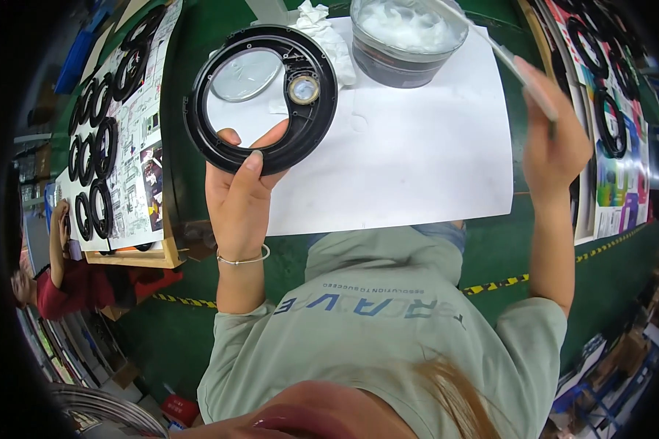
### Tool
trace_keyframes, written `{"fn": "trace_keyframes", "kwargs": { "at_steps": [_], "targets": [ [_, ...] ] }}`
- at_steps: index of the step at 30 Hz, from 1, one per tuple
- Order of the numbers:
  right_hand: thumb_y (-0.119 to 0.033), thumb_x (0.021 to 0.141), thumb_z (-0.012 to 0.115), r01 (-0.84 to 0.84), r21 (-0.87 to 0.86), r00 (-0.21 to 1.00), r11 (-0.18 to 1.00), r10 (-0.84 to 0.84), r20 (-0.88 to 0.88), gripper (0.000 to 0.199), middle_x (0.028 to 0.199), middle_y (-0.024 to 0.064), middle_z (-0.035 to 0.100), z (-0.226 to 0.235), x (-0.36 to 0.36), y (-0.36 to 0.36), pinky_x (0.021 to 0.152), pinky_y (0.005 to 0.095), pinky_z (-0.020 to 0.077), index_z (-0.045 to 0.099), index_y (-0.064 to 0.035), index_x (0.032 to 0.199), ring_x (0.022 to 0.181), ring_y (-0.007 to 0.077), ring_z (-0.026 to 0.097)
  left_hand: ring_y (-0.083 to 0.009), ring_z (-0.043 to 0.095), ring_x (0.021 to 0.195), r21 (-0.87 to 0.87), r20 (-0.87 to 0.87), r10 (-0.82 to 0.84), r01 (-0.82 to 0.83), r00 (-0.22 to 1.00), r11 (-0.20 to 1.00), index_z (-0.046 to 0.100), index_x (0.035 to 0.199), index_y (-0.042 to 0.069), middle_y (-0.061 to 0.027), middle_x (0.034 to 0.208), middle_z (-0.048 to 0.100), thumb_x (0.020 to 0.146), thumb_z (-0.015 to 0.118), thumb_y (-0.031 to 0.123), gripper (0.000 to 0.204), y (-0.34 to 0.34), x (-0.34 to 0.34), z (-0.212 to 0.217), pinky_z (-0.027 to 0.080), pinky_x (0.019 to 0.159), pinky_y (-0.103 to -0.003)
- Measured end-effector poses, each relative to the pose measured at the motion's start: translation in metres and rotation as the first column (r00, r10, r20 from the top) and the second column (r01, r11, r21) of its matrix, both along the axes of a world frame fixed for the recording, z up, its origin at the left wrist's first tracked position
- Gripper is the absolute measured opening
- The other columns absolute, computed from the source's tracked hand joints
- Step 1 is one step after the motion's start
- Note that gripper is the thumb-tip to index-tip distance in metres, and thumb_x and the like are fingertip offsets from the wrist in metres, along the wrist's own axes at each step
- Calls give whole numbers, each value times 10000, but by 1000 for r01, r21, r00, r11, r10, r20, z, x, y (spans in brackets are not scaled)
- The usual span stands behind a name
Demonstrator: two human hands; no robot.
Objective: Applying a white lubricant or paste to circular black plastic components using a hand spatula.
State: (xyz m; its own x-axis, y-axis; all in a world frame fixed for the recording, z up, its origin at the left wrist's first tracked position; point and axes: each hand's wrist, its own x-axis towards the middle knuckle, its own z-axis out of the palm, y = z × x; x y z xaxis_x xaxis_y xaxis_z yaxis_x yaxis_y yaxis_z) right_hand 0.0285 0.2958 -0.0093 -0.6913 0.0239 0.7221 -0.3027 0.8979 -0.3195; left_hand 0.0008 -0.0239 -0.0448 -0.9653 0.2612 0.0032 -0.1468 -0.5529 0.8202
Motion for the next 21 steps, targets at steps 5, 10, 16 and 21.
{"fn": "trace_keyframes", "kwargs": {
  "at_steps": [5,10,16,21],
  "targets": [
    [51,790,455,-161,655,987,738,121,107,249,983,143,633,5,12,-11,773,310,501,625,25,971,914,279,622,-310,556,1041,53,73,-29,25,997,998,330,1061,97,-315,1122,513,882,453,11,234,2,-1,0,458,892,-413],
    [52,787,492,-188,681,982,708,151,113,204,945,184,632,17,34,-2,737,328,517,614,50,950,872,307,634,-316,556,1040,26,71,-4,2,997,1000,333,1070,100,-312,1124,513,880,453,5,243,0,-3,-2,461,890,-411],
    [18,846,499,-84,24,993,996,82,90,211,991,172,617,24,51,10,805,301,469,566,68,1040,911,219,607,-287,567,1023,-2,38,-19,19,999,1000,329,1072,95,-309,1116,519,875,455,-5,254,10,0,-2,478,867,-375],
    [-114,879,542,17,-217,973,976,33,226,258,910,80,622,51,15,-4,710,190,442,551,48,1079,788,90,563,-222,580,987,-127,-64,-6,-2,998,992,325,1042,83,-298,1106,536,864,477,-10,251,13,3,-4,478,818,-293]
  ]
}}
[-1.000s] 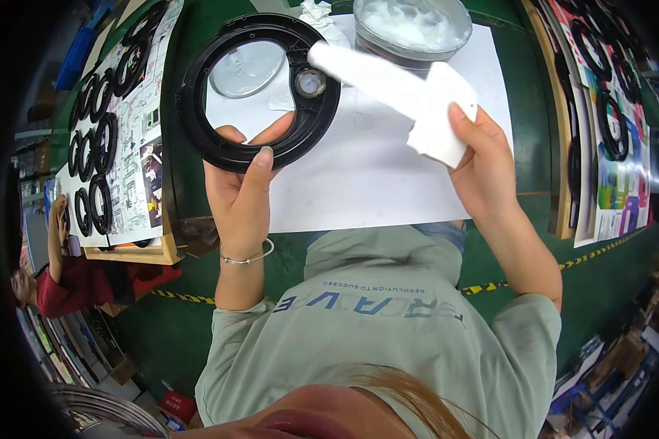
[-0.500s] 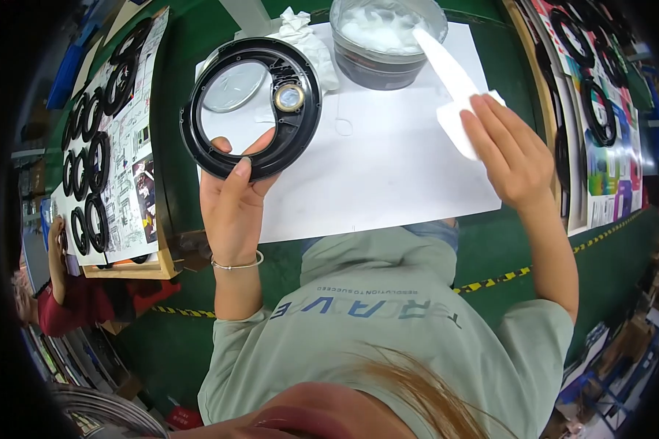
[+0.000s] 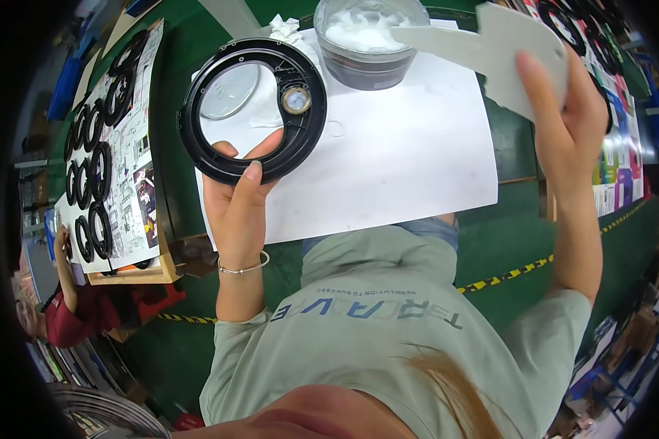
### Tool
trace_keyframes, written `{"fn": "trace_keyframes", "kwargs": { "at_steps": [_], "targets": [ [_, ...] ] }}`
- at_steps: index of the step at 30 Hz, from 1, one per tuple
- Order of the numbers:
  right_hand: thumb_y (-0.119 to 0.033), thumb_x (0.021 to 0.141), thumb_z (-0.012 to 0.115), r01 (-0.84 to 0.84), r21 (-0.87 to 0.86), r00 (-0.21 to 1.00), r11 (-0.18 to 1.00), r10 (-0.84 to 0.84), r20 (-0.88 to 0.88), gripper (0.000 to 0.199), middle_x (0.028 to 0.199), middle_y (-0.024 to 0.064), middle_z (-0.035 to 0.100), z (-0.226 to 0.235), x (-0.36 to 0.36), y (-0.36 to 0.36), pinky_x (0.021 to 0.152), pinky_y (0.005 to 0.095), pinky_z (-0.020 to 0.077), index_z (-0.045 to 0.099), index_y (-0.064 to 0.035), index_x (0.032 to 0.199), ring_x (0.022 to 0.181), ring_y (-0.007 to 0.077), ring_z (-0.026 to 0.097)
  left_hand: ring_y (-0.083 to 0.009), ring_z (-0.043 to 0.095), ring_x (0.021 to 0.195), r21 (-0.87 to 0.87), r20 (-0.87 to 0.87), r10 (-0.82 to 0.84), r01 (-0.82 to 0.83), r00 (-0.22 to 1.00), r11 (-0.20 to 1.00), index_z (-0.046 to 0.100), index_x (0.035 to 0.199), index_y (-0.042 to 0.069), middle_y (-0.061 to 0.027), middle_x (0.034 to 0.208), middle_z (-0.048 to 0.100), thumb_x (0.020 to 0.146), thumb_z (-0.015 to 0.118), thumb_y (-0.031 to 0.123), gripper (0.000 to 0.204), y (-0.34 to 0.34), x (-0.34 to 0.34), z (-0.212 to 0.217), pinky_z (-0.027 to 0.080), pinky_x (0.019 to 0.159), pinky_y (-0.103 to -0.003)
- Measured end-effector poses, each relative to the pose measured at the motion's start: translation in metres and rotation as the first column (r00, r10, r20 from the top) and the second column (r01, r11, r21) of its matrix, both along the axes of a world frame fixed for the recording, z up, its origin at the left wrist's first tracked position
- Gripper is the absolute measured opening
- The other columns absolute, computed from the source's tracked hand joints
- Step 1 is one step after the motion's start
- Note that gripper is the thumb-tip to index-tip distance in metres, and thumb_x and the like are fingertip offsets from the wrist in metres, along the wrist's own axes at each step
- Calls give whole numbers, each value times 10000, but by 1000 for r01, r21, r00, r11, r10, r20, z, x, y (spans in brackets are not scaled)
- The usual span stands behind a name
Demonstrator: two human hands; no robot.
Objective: Applying a white lubricant or paste to circular black plastic components using a hand spatula.
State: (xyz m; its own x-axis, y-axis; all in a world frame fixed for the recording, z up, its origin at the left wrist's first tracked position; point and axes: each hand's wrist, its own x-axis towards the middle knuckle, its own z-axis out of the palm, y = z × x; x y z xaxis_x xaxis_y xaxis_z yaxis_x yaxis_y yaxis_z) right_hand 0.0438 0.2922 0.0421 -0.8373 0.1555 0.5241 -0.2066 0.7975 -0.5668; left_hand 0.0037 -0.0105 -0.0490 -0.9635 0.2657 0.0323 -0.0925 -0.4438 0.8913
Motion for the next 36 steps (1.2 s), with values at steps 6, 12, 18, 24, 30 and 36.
{"fn": "trace_keyframes", "kwargs": {
  "at_steps": [6,12,18,24,30,36],
  "targets": [
    [-220,874,552,-53,-161,986,985,77,145,320,881,56,606,2,-25,-7,661,190,451,548,9,1098,763,84,578,-222,577,992,27,57,10,-11,998,1000,324,1037,83,-294,1099,541,864,487,0,252,-1,3,1,476,815,-290],
    [-208,852,573,-27,-345,983,938,88,162,332,888,70,611,-6,-39,2,626,196,464,544,19,1093,739,91,590,-255,562,1028,70,61,-20,16,998,997,326,1046,82,-303,1115,525,869,477,2,246,-1,0,1,475,845,-324],
    [-230,833,583,61,-555,985,830,41,169,374,872,99,609,-13,-50,17,649,244,497,527,35,1092,756,139,610,-274,566,1026,116,109,-56,43,992,992,332,1051,89,-311,1114,521,874,462,0,237,1,-4,1,475,859,-352],
    [-182,847,560,-110,-373,982,921,43,-185,337,903,123,617,-25,-15,-3,608,287,505,523,44,1094,740,176,613,-303,580,1003,190,175,-125,91,977,978,347,1077,98,-309,1109,524,879,452,15,239,2,-4,7,478,866,-396],
    [-47,754,592,-506,542,815,671,577,47,233,859,168,635,-3,1,-29,594,311,519,526,18,968,701,262,638,-317,576,1010,205,204,-147,105,968,973,366,1083,112,-307,1118,518,876,441,4,245,5,-4,13,487,855,-405],
    [-79,728,629,-410,656,765,633,631,-131,244,809,157,633,-11,-1,-35,572,299,525,538,20,932,682,239,637,-311,577,1008,201,195,-154,114,969,973,364,1077,113,-304,1119,518,877,440,6,239,6,-2,17,493,851,-395]
  ]
}}
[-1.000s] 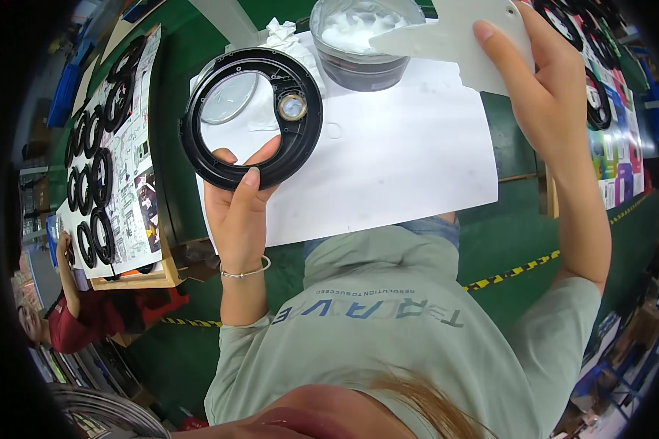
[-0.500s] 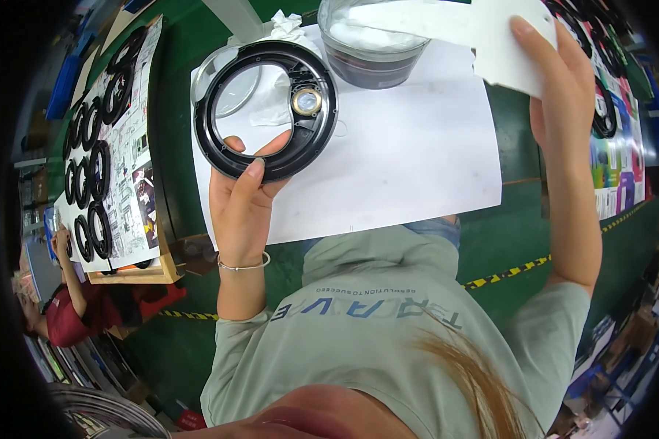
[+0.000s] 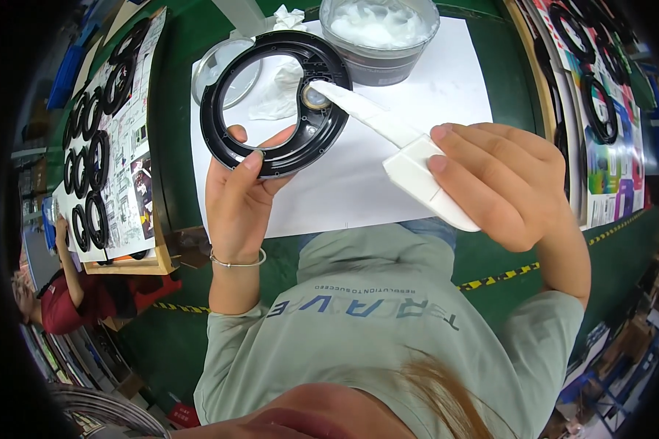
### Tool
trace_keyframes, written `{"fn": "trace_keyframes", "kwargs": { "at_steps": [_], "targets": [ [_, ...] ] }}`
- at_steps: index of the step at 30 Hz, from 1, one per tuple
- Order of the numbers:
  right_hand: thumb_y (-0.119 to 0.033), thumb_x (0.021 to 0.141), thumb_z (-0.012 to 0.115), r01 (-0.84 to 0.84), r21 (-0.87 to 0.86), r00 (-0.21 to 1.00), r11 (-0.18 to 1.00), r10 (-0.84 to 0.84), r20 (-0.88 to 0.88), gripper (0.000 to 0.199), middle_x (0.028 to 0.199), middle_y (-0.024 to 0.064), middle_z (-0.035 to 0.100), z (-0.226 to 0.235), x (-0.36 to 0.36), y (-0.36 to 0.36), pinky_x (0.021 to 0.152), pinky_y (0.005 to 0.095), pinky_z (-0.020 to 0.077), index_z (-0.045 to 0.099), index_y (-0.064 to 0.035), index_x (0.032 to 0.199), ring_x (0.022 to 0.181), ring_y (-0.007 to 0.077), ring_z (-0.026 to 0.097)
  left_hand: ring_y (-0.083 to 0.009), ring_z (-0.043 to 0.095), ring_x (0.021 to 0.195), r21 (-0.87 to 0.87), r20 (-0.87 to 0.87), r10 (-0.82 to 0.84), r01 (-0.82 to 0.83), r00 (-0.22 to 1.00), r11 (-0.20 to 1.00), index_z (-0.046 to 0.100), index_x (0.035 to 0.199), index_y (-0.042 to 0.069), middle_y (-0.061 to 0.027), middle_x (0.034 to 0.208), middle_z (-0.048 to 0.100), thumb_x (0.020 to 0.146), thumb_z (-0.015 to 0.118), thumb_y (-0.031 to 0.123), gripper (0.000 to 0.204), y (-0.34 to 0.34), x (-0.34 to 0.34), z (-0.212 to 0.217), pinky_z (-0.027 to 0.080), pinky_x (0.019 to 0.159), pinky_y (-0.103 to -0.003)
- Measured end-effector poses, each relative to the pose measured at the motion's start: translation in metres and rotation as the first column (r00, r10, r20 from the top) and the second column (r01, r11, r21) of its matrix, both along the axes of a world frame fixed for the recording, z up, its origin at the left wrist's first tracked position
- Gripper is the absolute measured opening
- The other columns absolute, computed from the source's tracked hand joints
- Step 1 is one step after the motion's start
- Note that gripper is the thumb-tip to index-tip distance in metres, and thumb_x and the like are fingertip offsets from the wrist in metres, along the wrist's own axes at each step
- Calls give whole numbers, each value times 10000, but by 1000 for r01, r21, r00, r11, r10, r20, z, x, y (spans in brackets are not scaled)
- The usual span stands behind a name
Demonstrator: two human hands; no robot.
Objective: Applying a white lubricant or paste to circular black plastic components using a hand spatula.
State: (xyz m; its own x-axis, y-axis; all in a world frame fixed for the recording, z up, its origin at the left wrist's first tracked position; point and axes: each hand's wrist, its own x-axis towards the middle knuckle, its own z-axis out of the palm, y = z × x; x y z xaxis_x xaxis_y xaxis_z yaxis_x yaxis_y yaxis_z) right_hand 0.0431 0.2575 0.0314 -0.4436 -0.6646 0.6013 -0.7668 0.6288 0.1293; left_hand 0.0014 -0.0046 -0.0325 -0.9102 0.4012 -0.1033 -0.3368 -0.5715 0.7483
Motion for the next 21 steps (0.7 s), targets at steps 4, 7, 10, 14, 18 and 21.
{"fn": "trace_keyframes", "kwargs": {
  "at_steps": [4,7,10,14,18,21],
  "targets": [
    [-70,728,625,-18,9,1000,1000,18,-6,248,815,164,633,-2,1,1,573,304,525,537,25,940,682,246,635,-304,577,1010,2,-4,-9,9,1000,1000,361,1069,111,-301,1116,522,877,445,12,232,-2,0,0,497,846,-390],
    [-77,713,635,-18,2,993,1000,18,120,275,830,172,636,0,4,3,577,307,522,539,28,949,688,259,638,-296,581,1006,-10,-8,-2,2,1000,1000,357,1060,109,-298,1109,528,873,455,12,232,-1,1,0,499,842,-383],
    [-121,701,656,1,-110,963,994,28,266,321,856,180,636,-1,7,13,574,308,518,540,29,961,698,272,641,-293,580,1006,-22,-28,27,-28,999,999,356,1057,106,-296,1101,534,871,460,6,235,-1,2,-1,498,839,-377],
    [-157,689,669,49,-120,972,992,-20,233,359,873,181,635,3,1,14,565,307,514,539,24,970,700,274,645,-287,579,1009,-45,-52,28,-31,998,999,351,1036,95,-295,1091,539,867,479,18,225,-4,2,0,500,827,-367],
    [-125,712,636,-54,-32,998,998,56,40,309,858,179,635,-5,-6,3,547,308,509,536,23,965,662,266,638,-274,586,994,-53,-52,36,-39,998,998,344,1024,87,-296,1088,541,866,493,34,224,-5,3,2,504,811,-355],
    [-123,727,622,-68,-44,998,997,67,-11,287,854,183,635,-5,-6,0,542,315,509,535,23,958,649,266,631,-264,589,986,-51,-58,33,-36,998,998,341,1029,82,-297,1088,541,866,488,24,227,-7,3,1,501,807,-345]
  ]
}}
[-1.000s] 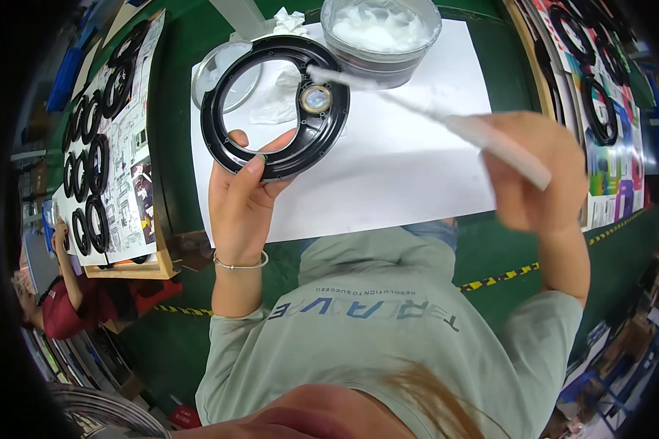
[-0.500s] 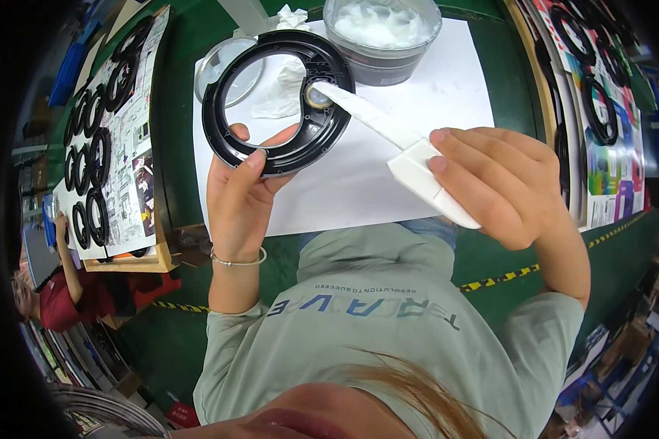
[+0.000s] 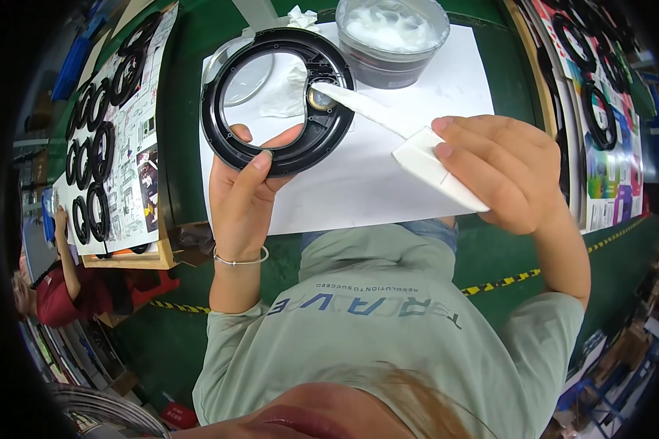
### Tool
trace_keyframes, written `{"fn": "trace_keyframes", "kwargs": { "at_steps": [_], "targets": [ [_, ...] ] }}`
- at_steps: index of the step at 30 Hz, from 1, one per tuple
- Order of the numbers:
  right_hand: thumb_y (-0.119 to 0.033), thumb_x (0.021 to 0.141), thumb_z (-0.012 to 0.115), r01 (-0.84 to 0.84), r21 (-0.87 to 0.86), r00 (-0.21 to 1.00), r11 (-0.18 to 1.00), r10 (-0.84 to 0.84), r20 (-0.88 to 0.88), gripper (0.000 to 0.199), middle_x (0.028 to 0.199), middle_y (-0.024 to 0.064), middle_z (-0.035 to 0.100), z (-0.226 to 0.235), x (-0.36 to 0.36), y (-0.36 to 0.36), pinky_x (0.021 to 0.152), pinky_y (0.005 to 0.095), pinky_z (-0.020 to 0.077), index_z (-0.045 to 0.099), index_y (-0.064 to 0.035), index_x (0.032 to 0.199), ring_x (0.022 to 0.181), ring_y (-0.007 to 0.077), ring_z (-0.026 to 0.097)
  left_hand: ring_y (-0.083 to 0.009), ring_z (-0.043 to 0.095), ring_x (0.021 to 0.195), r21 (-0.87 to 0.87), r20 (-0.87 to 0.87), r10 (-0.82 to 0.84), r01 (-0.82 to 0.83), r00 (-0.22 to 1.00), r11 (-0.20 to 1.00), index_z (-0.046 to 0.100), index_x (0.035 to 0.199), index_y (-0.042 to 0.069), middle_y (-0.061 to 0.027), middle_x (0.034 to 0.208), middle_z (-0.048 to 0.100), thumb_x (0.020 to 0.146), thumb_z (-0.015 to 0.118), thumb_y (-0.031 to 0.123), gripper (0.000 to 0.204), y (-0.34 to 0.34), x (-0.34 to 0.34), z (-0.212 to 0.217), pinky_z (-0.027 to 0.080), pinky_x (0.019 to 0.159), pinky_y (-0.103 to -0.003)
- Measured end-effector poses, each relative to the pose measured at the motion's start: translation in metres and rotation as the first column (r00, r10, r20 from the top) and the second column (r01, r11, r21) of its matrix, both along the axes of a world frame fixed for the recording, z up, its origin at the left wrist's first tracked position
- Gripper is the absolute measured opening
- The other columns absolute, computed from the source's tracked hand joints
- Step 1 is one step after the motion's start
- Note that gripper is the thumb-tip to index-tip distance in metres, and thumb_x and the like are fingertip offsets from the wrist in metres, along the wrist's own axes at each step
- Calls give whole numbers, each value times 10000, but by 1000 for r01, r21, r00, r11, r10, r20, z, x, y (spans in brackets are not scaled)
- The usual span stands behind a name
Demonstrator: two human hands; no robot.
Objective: Applying a white lubricant or paste to circular black plastic components using a hand spatula.
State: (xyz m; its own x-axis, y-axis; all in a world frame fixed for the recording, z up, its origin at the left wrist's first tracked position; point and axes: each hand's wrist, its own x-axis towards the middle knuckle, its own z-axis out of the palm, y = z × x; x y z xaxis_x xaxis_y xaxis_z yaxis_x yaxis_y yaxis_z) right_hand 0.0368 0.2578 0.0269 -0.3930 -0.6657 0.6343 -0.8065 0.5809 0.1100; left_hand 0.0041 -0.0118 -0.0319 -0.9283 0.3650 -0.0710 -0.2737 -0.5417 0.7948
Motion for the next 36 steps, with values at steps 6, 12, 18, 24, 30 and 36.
{"fn": "trace_keyframes", "kwargs": {
  "at_steps": [6,12,18,24,30,36],
  "targets": [
    [32,782,527,-32,-97,946,995,61,317,249,870,195,628,0,5,18,674,347,517,486,21,1027,747,297,633,-243,592,973,-55,-108,54,-61,993,997,337,1032,75,-297,1092,541,860,487,-6,242,-4,1,-7,498,799,-306],
    [50,807,556,411,-180,910,894,-390,141,193,957,161,629,-10,-6,37,714,298,490,571,37,999,823,229,627,-236,598,955,-51,-82,67,-71,994,996,329,1042,70,-300,1092,540,860,475,-17,249,-5,1,-8,495,798,-295],
    [-3,768,525,415,389,909,822,-384,-160,210,953,165,621,-14,14,26,666,294,517,594,23,964,823,278,636,-245,593,963,-50,-85,94,-98,992,994,323,1050,71,-307,1089,537,864,468,-15,250,-8,0,-8,496,799,-302],
    [6,761,542,421,298,902,857,-430,-38,210,951,202,622,13,45,36,687,323,516,589,28,964,835,316,635,-237,586,973,-51,-80,100,-104,992,993,325,1056,75,-307,1088,539,865,476,-9,258,-3,-2,-7,487,798,-302],
    [36,717,566,310,-257,924,915,-226,307,259,952,224,624,28,36,25,663,335,512,559,44,976,808,339,633,-151,581,926,-90,-125,26,-38,992,995,336,1040,77,-288,1079,558,854,483,-24,258,6,-1,-6,444,745,-223],
    [-95,732,647,133,102,979,986,-147,140,261,902,225,619,34,21,-6,611,321,522,534,21,937,779,322,642,-142,576,930,-126,-192,12,-37,981,991,336,1026,64,-290,1068,563,849,483,-33,250,4,3,-2,428,762,-209]
  ]
}}
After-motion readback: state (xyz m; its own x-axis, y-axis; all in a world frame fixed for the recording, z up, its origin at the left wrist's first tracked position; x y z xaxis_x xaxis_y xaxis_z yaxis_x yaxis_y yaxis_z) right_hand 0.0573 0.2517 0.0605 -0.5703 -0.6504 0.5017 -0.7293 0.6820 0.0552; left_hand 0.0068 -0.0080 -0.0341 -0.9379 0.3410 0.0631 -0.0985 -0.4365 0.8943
